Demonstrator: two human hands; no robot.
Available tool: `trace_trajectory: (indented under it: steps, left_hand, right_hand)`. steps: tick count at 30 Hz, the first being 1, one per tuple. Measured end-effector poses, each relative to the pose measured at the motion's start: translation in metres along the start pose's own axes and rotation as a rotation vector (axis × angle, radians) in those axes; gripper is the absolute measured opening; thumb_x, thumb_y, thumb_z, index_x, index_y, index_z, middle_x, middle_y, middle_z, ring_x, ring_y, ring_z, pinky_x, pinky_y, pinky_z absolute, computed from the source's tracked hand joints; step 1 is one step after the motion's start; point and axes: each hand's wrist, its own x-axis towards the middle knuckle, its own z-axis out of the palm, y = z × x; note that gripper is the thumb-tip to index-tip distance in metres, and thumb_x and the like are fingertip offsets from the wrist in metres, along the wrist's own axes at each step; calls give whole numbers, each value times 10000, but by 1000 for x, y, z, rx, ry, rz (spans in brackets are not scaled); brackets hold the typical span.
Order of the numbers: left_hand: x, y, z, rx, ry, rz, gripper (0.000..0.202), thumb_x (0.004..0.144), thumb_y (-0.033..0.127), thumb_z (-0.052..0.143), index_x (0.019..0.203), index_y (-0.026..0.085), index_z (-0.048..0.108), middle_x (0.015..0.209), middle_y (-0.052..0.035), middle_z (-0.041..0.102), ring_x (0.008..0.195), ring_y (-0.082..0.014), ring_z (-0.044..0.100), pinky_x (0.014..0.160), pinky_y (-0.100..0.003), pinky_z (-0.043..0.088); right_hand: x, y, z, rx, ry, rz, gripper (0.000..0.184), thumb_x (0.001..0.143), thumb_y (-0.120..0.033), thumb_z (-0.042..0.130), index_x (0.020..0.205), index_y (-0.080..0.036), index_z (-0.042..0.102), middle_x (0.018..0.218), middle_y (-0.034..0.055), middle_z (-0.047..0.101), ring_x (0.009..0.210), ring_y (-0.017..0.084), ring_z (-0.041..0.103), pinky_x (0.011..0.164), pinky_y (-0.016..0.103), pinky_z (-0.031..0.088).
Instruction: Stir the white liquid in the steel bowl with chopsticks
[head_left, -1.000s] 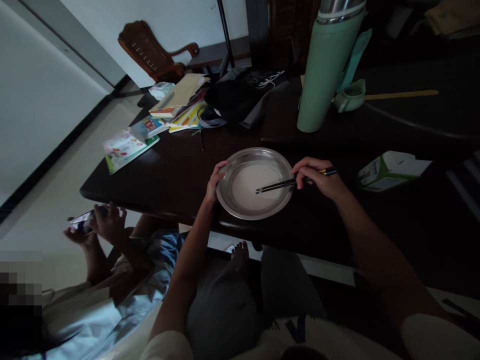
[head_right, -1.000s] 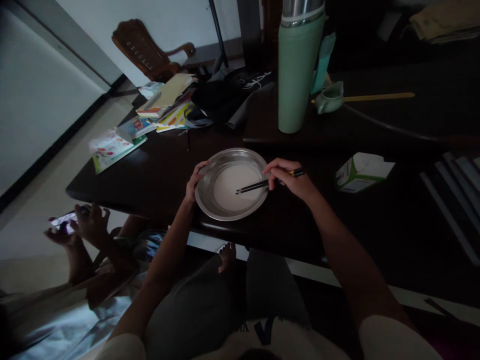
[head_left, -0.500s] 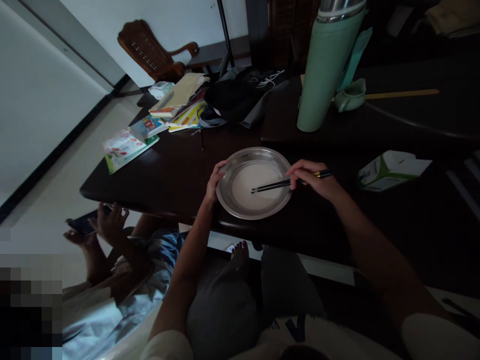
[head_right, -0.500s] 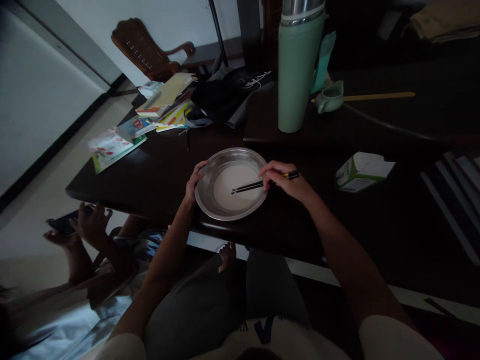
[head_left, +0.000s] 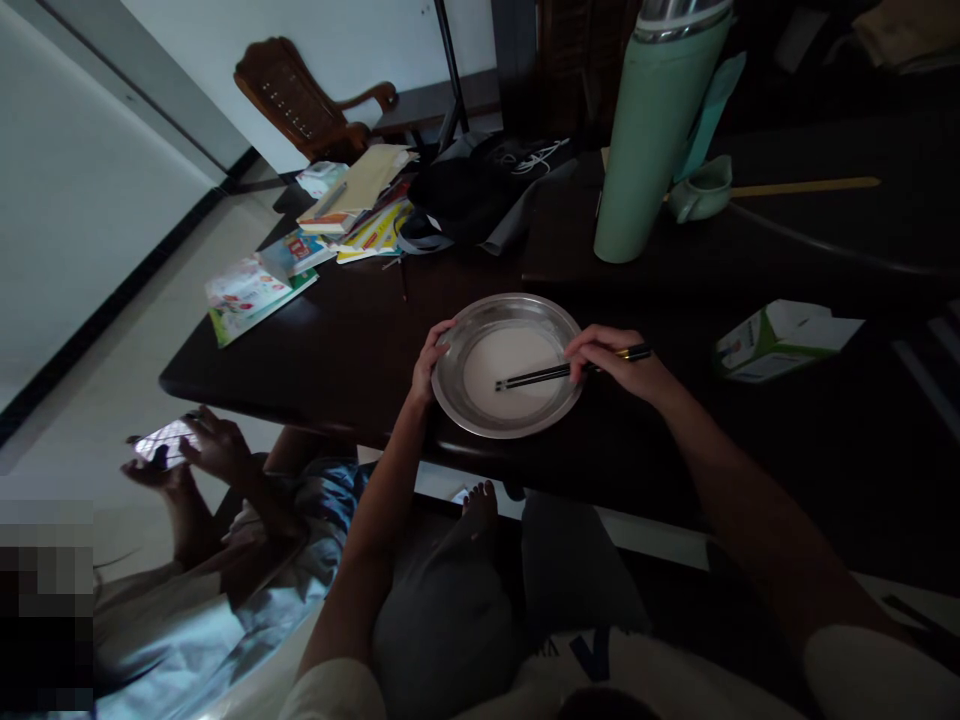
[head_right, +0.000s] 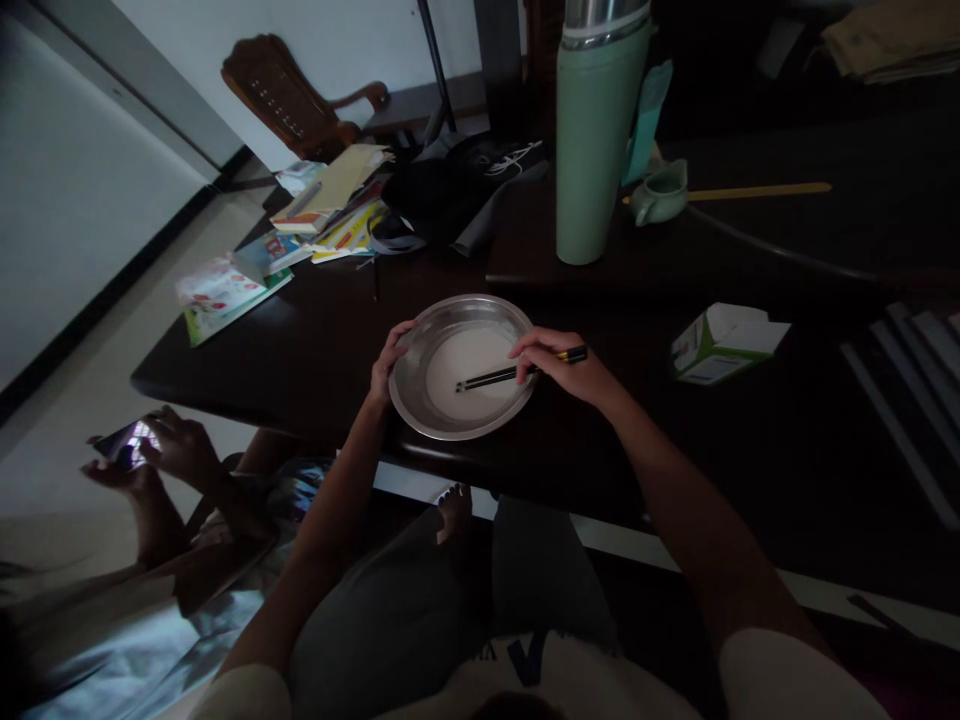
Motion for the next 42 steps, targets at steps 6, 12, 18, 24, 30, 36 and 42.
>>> trace_trajectory:
  steps: [6, 12, 18, 24, 30, 36, 42]
  left_hand:
    - [0, -1, 0, -26, 9, -21, 394, 802, 428, 640, 1160, 262, 628, 1267, -48, 632, 1161, -286, 597, 986, -407, 479]
    - [0, 0, 0, 0, -16, 3, 394, 808, 446, 646, 1154, 258, 625, 1274, -55, 621, 1183, -291, 586, 1010, -406, 461]
    - [1, -3, -1, -25, -2, -2, 381, 820, 433, 633, 1158, 260, 625, 1276, -51, 624, 1169, -282, 595, 995, -398, 467]
    - [2, -4, -2, -23, 4, -15, 407, 790, 422, 653, 1159, 252, 632, 1258, -42, 629, 1136, -265, 602, 968, -369, 479]
    - [2, -4, -2, -1, -3, 10, 375, 814, 437, 635, 1144, 259, 635, 1244, -38, 635, 1141, -263, 603, 989, -380, 467]
    - [2, -4, -3, -39, -7, -6, 402, 805, 439, 662, 1164, 262, 632, 1247, -47, 643, 1112, -266, 622, 945, -375, 499]
    - [2, -4, -3, 3, -8, 31, 384, 829, 457, 638, 1150, 246, 630, 1255, -53, 628, 1166, -281, 597, 1005, -396, 464]
  right_hand:
    - [1, -1, -9, -38, 122, -18, 175, 925, -269, 559, 869, -206, 713, 599, -7, 675, 604, 150, 639, 634, 305, 487]
    - [0, 1, -2, -20, 4, 0, 177, 922, -266, 547, 883, -207, 709, 632, -2, 698, 620, 148, 649, 602, 288, 475]
    - [2, 1, -8, -65, 103, -19, 169, 923, -260, 556, 873, -212, 710, 655, 6, 707, 653, 155, 662, 632, 294, 482]
    - [0, 3, -6, -8, 46, 13, 176, 904, -220, 534, 836, -198, 695, 588, -5, 676, 561, 129, 607, 525, 259, 392]
    - [2, 1, -3, -73, 54, -25, 166, 916, -239, 550, 875, -207, 707, 711, 17, 737, 709, 161, 677, 668, 296, 485]
    - [2, 2, -9, -11, 90, -12, 184, 895, -195, 520, 802, -196, 678, 572, -7, 663, 544, 129, 592, 520, 267, 384]
    - [2, 1, -1, -51, 6, -25, 159, 894, -205, 547, 835, -199, 695, 715, 17, 735, 684, 145, 662, 624, 279, 463]
